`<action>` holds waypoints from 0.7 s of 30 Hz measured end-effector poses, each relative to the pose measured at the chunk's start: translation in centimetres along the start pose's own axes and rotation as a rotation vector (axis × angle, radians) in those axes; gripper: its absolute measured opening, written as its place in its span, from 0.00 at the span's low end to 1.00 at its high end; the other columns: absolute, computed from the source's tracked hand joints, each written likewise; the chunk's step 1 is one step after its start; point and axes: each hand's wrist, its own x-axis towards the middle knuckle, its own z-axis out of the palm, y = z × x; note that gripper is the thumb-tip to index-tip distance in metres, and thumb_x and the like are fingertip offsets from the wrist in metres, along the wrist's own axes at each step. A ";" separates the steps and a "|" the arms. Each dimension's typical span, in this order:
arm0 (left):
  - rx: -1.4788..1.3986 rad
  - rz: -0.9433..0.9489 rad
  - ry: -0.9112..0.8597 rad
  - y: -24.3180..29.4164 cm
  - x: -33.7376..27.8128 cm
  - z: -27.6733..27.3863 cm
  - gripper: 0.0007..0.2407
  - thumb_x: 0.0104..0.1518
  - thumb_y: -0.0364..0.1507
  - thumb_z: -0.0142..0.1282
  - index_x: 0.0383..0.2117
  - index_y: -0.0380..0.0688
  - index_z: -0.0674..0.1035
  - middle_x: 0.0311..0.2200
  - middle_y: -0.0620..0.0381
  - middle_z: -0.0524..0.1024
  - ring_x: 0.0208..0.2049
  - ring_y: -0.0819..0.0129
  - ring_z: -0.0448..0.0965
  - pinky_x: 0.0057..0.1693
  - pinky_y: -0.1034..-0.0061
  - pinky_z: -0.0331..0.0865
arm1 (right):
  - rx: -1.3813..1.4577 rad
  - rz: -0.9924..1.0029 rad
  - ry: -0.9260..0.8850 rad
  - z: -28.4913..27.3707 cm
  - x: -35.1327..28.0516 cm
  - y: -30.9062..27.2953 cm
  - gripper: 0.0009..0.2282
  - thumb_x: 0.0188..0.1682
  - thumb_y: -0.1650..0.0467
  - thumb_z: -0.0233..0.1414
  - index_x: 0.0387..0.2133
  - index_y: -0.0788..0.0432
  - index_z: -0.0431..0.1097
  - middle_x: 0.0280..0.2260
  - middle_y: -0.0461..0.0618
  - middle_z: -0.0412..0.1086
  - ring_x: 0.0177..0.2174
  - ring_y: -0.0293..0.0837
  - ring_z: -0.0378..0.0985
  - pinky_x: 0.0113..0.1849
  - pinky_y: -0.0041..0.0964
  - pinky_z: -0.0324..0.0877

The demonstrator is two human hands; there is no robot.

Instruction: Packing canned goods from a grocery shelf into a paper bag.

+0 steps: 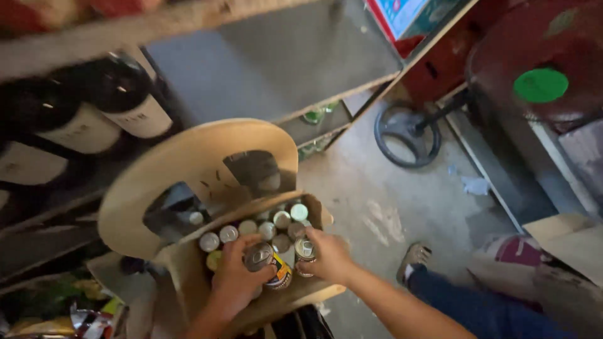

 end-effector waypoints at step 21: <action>0.745 -0.186 0.094 -16.6 5.1 8.5 0.26 0.41 0.31 0.69 0.50 0.48 0.72 0.47 0.42 0.70 0.42 0.40 0.77 0.45 0.52 0.75 | -0.051 0.120 0.211 19.2 3.5 13.8 0.24 0.37 0.72 0.62 0.51 0.58 0.67 0.46 0.67 0.68 0.45 0.68 0.70 0.45 0.57 0.68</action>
